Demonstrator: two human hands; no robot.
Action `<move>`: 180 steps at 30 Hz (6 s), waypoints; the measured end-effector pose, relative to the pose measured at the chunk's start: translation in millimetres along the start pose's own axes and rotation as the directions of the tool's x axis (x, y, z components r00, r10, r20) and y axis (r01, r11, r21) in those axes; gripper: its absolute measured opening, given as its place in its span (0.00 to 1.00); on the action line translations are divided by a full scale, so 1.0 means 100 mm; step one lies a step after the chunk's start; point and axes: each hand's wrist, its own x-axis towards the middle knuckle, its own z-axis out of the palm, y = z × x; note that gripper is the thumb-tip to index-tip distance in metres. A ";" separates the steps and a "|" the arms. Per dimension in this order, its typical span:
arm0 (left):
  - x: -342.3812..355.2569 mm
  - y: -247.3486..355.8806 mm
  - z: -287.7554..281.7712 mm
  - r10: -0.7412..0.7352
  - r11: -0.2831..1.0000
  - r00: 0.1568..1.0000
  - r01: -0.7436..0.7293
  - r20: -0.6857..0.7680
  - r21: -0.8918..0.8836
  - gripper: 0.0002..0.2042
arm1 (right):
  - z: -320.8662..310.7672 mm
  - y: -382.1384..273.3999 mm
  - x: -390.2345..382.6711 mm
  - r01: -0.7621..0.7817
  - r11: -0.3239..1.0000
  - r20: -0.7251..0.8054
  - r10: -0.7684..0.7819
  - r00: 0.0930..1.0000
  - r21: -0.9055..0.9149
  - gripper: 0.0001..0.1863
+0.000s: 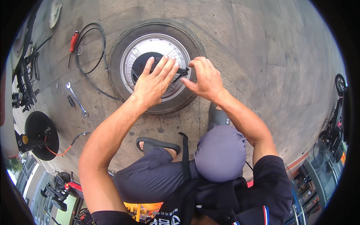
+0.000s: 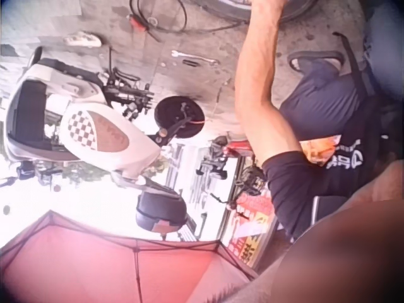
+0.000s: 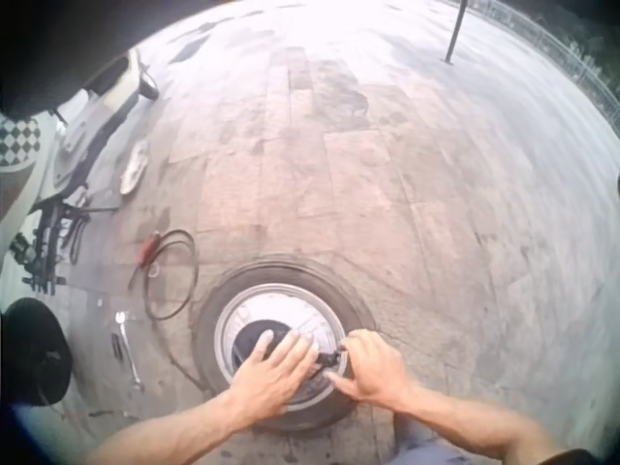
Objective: The person walks from inside a shop to the outdoor work area, then sits on the ground to work on a scooter wheel. They remove a brake assembly from the wheel, inspect it, and reattach it to the wheel hub.
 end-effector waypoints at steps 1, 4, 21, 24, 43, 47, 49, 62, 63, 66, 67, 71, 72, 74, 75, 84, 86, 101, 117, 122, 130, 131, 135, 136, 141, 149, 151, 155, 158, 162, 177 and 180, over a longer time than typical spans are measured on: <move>-0.06 -0.01 0.03 -0.073 0.991 0.996 0.067 -0.046 -0.115 0.65 | 0.01 -0.01 0.06 0.064 0.998 -0.069 -0.063 0.996 0.003 0.22; -0.25 -0.06 0.12 -0.311 0.880 0.922 0.189 -0.229 -0.436 0.67 | 0.04 -0.01 0.27 0.016 0.998 0.227 -0.029 0.974 0.061 0.24; -0.13 -0.02 0.27 -0.692 0.594 0.717 0.505 -0.079 -0.626 0.62 | 0.25 0.09 0.48 -0.028 0.998 0.512 -0.003 0.859 0.054 0.19; -0.05 -0.05 0.19 -0.670 0.611 0.742 0.547 -0.007 -0.572 0.61 | 0.27 0.13 0.48 -0.040 0.989 0.509 -0.040 0.860 0.144 0.19; 0.07 -0.43 0.00 -0.592 0.506 0.788 0.526 0.169 -0.684 0.46 | 0.30 0.15 0.44 -0.157 0.929 0.477 -0.024 0.879 0.335 0.17; 0.07 -0.44 -0.06 -0.612 0.535 0.783 0.512 0.110 -0.672 0.42 | 0.26 0.07 0.42 -0.185 0.898 0.423 -0.002 0.906 0.400 0.16; 0.04 -0.46 -0.13 -0.613 0.552 0.786 0.499 0.080 -0.668 0.40 | 0.16 -0.03 0.40 -0.257 0.879 0.447 0.056 0.893 0.402 0.15; -1.12 -0.10 -0.57 -0.717 -0.559 0.567 -0.119 0.406 -0.821 0.41 | -0.51 -1.22 0.73 0.644 0.762 0.072 -0.640 0.765 -0.066 0.15; -1.15 -0.07 -0.57 -0.774 -0.541 0.511 -0.227 0.374 -0.810 0.37 | -0.49 -1.36 0.69 0.668 0.739 0.076 -0.664 0.744 -0.088 0.15; -1.25 -0.10 -0.55 -0.850 -0.491 0.432 -0.442 0.302 -0.751 0.31 | -0.40 -1.70 0.62 0.706 0.695 0.104 -0.699 0.707 -0.133 0.14; -1.30 -0.12 -0.53 -0.860 -0.484 0.411 -0.475 0.301 -0.735 0.29 | -0.37 -1.79 0.60 0.718 0.684 0.112 -0.709 0.696 -0.130 0.14; -1.65 -0.26 -0.48 -0.888 -0.439 0.386 -0.558 0.247 -0.705 0.42 | -0.29 -2.12 0.59 0.694 0.720 0.179 -0.682 0.709 -0.005 0.14; -1.74 -0.26 -0.47 -0.918 -0.381 0.331 -0.593 0.217 -0.710 0.41 | -0.28 -2.21 0.57 0.645 0.760 0.178 -0.647 0.741 0.077 0.15; -1.92 -0.28 -0.44 -0.953 -0.295 0.252 -0.649 0.168 -0.701 0.40 | -0.25 -2.37 0.56 0.328 0.886 0.348 -0.436 0.830 0.328 0.16; -2.00 -0.27 -0.43 -0.967 -0.248 0.211 -0.675 0.140 -0.695 0.40 | -0.25 -2.42 0.56 0.066 0.905 0.491 -0.288 0.822 0.421 0.17; -2.43 0.30 -0.02 -0.989 0.094 -0.146 -0.704 0.015 -0.704 0.44 | 0.52 -2.90 -0.11 -0.778 0.188 0.752 0.203 0.628 0.599 0.25; -2.48 0.50 0.17 -0.985 0.071 -0.161 -0.717 0.065 -0.693 0.43 | 0.83 -2.86 -0.24 -0.609 0.347 0.570 0.219 0.792 0.713 0.19; -3.27 1.07 1.56 -0.677 -0.734 0.465 -0.483 0.570 -0.478 0.47 | 1.42 -2.30 -0.89 -0.117 0.702 0.359 -0.208 0.910 0.703 0.13; -2.61 0.30 1.41 -0.215 -0.931 0.915 -0.086 0.341 -0.356 0.25 | 1.37 -2.32 -1.08 -0.566 -0.192 0.596 0.202 0.777 0.802 0.56; -2.61 0.32 1.37 -0.151 -0.932 0.880 0.025 0.450 -0.362 0.23 | 1.25 -2.34 -1.07 -0.549 -0.232 0.595 0.278 0.754 0.803 0.55; -2.48 0.46 1.13 -0.045 -0.908 0.943 0.098 0.329 -0.407 0.24 | 0.70 -2.28 -0.99 -0.608 -0.357 0.697 0.224 0.681 0.709 0.52; -2.40 0.51 1.05 -0.043 -0.916 0.937 0.101 0.346 -0.389 0.25 | 0.62 -2.26 -0.98 -0.578 -0.382 0.680 0.234 0.694 0.721 0.52; -2.11 0.62 0.83 0.000 -0.947 0.936 0.113 0.351 -0.302 0.24 | 0.37 -2.19 -0.98 -0.474 -0.511 0.660 0.276 0.699 0.717 0.54; -2.05 0.63 0.81 -0.041 -0.918 0.951 0.085 0.307 -0.387 0.22 | 0.33 -2.16 -0.98 -0.450 -0.559 0.668 0.277 0.691 0.697 0.53; -2.01 0.77 0.69 -0.241 -0.708 0.961 -0.077 0.137 -0.702 0.23 | 0.32 -1.99 -0.94 -0.383 -0.618 0.707 0.445 0.550 0.687 0.44; -2.08 0.93 0.56 -0.177 -0.673 0.966 0.023 0.191 -0.739 0.23 | 0.24 -2.05 -1.01 -0.697 -0.572 0.881 0.432 0.193 0.433 0.34; -2.08 0.95 0.55 -0.198 -0.634 0.969 -0.010 0.149 -0.774 0.23 | 0.24 -2.03 -1.02 -0.707 -0.545 0.874 0.430 0.225 0.450 0.34; -2.05 0.98 0.52 -0.246 -0.519 0.963 -0.036 0.109 -0.854 0.22 | 0.31 -1.97 -1.00 -0.741 -0.510 0.848 0.509 0.149 0.437 0.32; -2.02 1.00 0.47 -0.256 -0.528 0.960 -0.042 0.112 -0.848 0.25 | 0.31 -1.92 -0.95 -0.775 -0.466 0.842 0.517 0.153 0.427 0.31; -2.02 0.96 0.43 -0.219 -0.521 0.975 -0.084 0.037 -0.849 0.32 | 0.29 -1.90 -0.90 -0.797 -0.402 0.820 0.539 0.192 0.451 0.30; -2.00 0.86 0.42 0.112 -0.570 0.935 -0.217 -0.336 -0.792 0.56 | 0.14 -1.97 -0.71 -0.796 -0.361 0.809 0.530 0.254 0.486 0.23; -1.98 0.86 0.43 0.103 -0.545 0.911 -0.285 -0.400 -0.789 0.59 | 0.24 -1.94 -0.74 -0.801 -0.309 0.740 0.631 0.230 0.513 0.21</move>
